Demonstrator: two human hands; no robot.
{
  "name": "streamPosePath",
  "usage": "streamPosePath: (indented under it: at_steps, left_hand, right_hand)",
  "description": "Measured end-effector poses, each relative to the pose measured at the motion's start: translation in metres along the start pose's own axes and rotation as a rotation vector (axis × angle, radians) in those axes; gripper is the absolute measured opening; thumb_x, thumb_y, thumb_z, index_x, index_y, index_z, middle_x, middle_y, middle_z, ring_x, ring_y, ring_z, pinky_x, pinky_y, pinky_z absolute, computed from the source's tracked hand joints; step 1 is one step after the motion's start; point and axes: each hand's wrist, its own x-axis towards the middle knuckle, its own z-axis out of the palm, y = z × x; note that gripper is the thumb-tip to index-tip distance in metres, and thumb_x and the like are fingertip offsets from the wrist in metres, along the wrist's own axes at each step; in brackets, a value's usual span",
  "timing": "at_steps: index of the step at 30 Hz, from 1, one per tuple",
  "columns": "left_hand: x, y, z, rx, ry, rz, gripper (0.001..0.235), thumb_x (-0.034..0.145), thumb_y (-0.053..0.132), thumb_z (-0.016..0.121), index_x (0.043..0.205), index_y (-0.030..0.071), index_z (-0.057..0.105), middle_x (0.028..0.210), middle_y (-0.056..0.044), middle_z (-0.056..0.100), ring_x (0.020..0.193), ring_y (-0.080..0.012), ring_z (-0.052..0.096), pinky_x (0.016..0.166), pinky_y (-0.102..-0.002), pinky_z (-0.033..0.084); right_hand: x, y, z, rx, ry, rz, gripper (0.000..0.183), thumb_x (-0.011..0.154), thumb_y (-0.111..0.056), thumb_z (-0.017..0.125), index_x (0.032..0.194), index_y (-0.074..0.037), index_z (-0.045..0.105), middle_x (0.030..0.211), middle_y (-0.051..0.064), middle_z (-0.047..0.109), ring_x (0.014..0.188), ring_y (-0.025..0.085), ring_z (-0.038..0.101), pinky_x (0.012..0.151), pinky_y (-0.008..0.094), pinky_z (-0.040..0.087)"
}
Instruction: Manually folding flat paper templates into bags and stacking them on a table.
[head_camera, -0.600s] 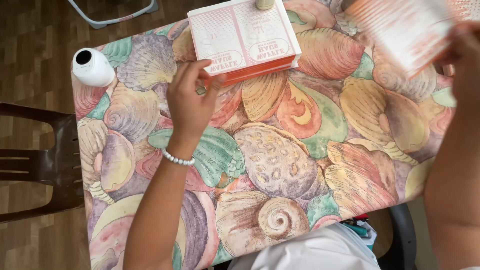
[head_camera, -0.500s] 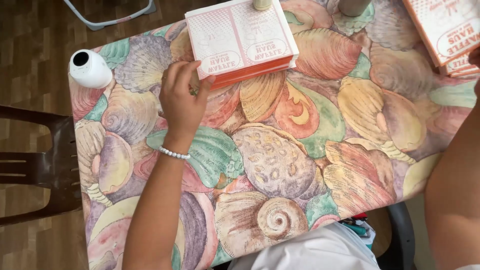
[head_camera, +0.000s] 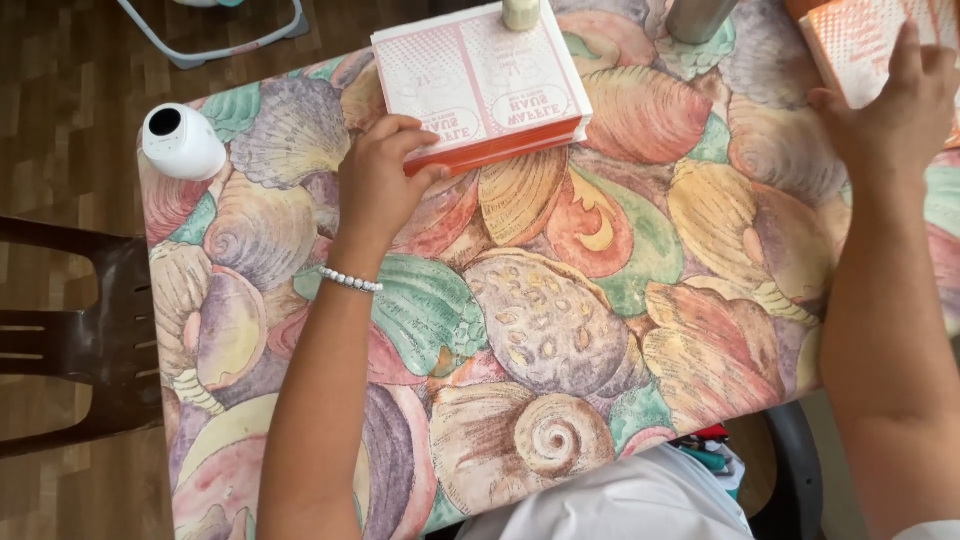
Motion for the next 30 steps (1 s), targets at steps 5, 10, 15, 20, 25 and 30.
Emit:
streamPosePath:
  at_steps: [5,10,15,20,25,30]
  left_hand:
    - [-0.001,-0.010,0.011,-0.026,0.108,0.013,0.021,0.082,0.012,0.085,0.103,0.014,0.081,0.114,-0.002,0.074,0.099,-0.0226,0.069,0.073,-0.037,0.057]
    - [-0.005,-0.013,0.015,-0.068,0.207,0.029,0.018,0.083,0.003,0.081,0.100,0.010,0.082,0.107,-0.004,0.078,0.092,-0.0200,0.072,0.077,-0.033,0.061]
    - [-0.005,-0.010,0.019,0.086,0.213,0.045,0.015,0.091,0.007,0.072,0.099,0.013,0.083,0.101,0.000,0.080,0.086,-0.0180,0.074,0.061,-0.031,0.060]
    - [-0.002,-0.015,0.032,0.138,0.230,0.007,0.008,0.095,0.017,0.067,0.095,0.021,0.075,0.086,0.002,0.072,0.077,-0.0226,0.069,0.066,-0.036,0.053]
    - [-0.002,-0.016,0.034,0.052,0.272,-0.061,0.005,0.095,0.029,0.065,0.094,0.028,0.070,0.084,0.004,0.067,0.085,-0.0279,0.071,0.081,-0.041,0.057]
    - [-0.002,-0.012,0.019,-0.231,0.368,-0.088,0.025,0.083,0.022,0.085,0.104,0.024,0.070,0.109,0.005,0.068,0.106,-0.0267,0.070,0.086,-0.041,0.059]
  right_hand:
    - [0.006,0.014,0.014,-0.064,0.061,0.123,0.083,0.087,-0.026,0.101,0.148,0.005,0.055,0.114,0.020,0.068,0.091,0.036,0.070,0.066,0.049,0.057]
    - [0.010,-0.051,-0.042,0.230,-0.013,0.195,0.066,0.111,-0.020,0.087,0.156,-0.003,0.042,0.134,0.017,0.073,0.107,0.033,0.071,0.070,0.053,0.055]
    - [0.005,-0.189,-0.093,0.634,0.011,-0.416,0.035,0.102,-0.011,0.090,0.130,0.007,0.077,0.125,0.022,0.069,0.113,0.038,0.063,0.092,0.045,0.052]
    - [0.021,-0.313,-0.080,0.685,-0.090,-0.765,0.041,0.096,-0.024,0.076,0.133,-0.005,0.073,0.131,0.019,0.068,0.121,0.035,0.064,0.096,0.047,0.057]
    - [0.011,-0.370,-0.030,0.626,0.020,-0.867,0.023,0.095,-0.016,0.072,0.116,-0.009,0.078,0.112,0.009,0.076,0.112,0.027,0.072,0.089,0.038,0.059]
    - [0.007,-0.365,-0.016,0.675,0.022,-0.729,0.012,0.105,-0.018,0.064,0.101,-0.015,0.076,0.102,-0.003,0.074,0.099,0.018,0.075,0.080,0.030,0.057]
